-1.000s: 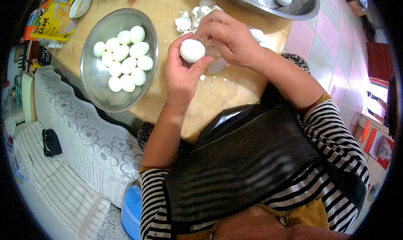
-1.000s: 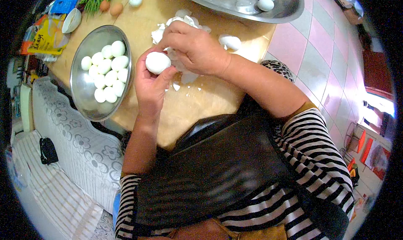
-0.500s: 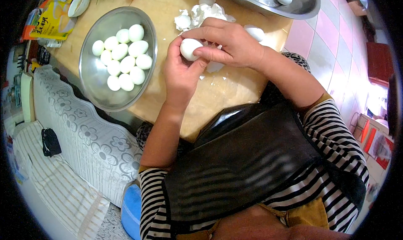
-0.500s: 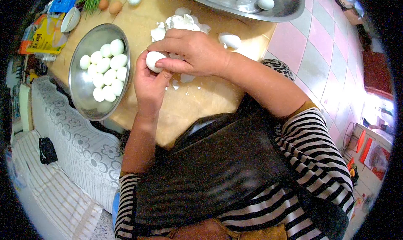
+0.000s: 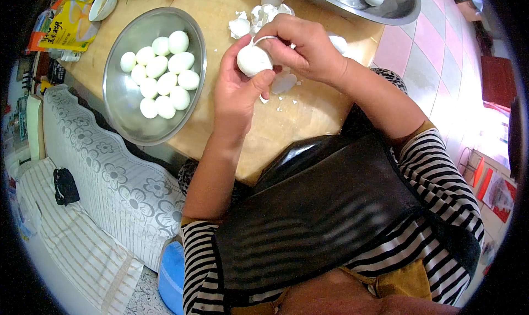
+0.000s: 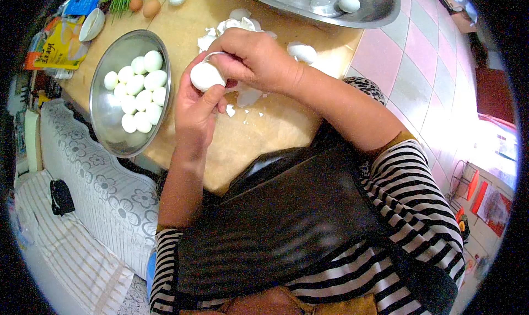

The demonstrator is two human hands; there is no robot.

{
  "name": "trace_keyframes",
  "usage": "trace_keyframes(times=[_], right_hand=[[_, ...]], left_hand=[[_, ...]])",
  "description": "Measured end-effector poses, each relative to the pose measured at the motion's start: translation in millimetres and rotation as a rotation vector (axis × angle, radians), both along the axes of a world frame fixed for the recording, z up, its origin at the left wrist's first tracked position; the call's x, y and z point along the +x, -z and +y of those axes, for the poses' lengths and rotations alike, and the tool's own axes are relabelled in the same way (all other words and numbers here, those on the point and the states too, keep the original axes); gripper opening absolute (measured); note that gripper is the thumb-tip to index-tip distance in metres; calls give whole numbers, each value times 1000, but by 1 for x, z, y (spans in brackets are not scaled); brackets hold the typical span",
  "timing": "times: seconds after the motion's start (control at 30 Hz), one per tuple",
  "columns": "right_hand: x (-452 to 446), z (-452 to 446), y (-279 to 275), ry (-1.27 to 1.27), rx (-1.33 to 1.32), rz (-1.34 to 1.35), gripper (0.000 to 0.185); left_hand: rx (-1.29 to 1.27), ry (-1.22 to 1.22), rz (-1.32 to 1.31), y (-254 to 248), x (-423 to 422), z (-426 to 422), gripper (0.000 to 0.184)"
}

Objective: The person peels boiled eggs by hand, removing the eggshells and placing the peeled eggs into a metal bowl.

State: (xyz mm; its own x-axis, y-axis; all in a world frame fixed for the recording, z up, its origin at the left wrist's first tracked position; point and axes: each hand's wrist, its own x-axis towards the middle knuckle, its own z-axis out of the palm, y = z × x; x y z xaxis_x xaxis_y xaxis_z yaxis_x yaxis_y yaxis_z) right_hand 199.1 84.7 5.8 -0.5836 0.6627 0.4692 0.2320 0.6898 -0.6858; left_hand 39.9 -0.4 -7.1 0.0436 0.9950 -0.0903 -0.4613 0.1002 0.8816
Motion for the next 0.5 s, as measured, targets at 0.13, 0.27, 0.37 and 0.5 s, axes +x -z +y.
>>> trace_keyframes(times=[0.13, 0.27, 0.37, 0.5], right_hand=[[0, -4, -5, 69, -163, 99, 14], [0, -2, -2, 73, -153, 154, 16], [0, -1, -5, 136, -348, 171, 19], [4, 7, -9, 268, -255, 172, 26]], left_hand=[[-58, -16, -132, 4, -2, 3, 53], [-65, -10, -237, 3, -4, 3, 46], [-64, -19, -152, 8, -6, 2, 44], [-13, 0, -210, 7, -8, 3, 50]])
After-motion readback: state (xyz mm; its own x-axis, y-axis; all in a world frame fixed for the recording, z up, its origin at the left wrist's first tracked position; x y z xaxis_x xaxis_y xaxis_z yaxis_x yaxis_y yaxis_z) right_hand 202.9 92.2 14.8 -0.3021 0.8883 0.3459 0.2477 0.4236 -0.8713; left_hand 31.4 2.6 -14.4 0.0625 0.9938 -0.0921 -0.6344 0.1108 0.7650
